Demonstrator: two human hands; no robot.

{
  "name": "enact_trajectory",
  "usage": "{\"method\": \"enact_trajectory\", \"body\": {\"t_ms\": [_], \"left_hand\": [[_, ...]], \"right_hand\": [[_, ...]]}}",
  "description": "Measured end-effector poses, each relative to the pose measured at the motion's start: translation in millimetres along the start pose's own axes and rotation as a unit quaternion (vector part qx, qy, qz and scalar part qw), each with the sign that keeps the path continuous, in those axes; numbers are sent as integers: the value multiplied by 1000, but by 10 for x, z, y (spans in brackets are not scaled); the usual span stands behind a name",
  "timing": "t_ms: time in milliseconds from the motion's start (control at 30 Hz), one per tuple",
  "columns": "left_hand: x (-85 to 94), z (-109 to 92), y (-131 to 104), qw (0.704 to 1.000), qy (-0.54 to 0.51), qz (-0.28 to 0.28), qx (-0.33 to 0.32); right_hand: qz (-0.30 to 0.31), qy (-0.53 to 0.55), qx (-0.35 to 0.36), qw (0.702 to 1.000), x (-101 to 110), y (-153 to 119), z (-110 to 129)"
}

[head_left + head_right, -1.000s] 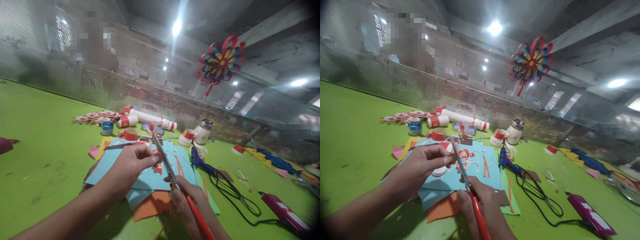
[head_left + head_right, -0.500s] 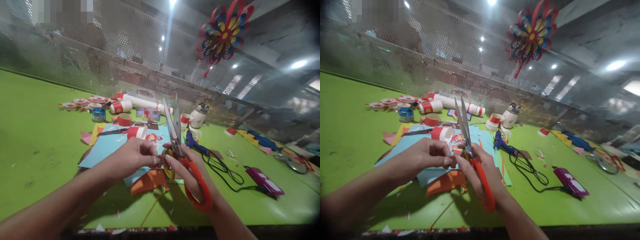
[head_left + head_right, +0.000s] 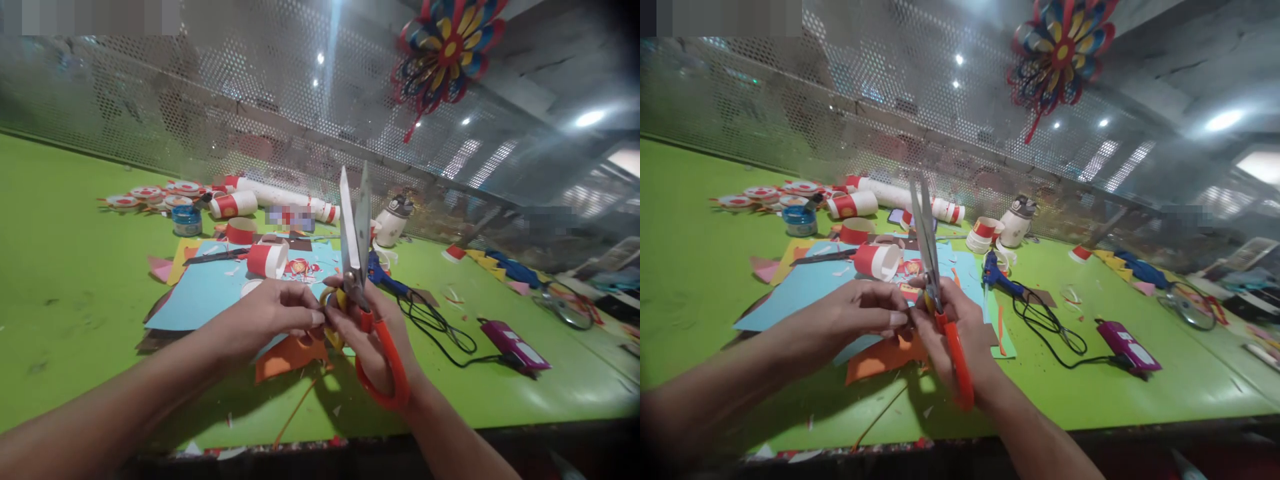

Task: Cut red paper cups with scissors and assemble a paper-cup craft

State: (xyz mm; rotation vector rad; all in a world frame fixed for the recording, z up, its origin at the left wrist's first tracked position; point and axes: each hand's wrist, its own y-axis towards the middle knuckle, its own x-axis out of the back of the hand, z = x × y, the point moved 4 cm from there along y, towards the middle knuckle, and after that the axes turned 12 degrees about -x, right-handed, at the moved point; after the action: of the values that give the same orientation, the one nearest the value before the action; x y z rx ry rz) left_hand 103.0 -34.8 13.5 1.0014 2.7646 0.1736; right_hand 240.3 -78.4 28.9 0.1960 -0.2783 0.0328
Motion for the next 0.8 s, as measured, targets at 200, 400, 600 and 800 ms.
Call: {"method": "enact_trajectory", "body": {"t_ms": [200,400,600,800], "left_hand": [[-126,37,-10,998,-9,-45,-46],[-134,-13,-29,993,42,-73,-88],[-92,-39,-51,992,60,-72,-85],[73,-183,-70,984,60,-100,-133]], "right_hand": [[-95,34,22,995,-1,-27,-41],[-129,2,81,988,-64,-66,-62],[-115,33,71,990,-75,-73,-72],[-15,-13,3,1000,8,-58,-21]]}}
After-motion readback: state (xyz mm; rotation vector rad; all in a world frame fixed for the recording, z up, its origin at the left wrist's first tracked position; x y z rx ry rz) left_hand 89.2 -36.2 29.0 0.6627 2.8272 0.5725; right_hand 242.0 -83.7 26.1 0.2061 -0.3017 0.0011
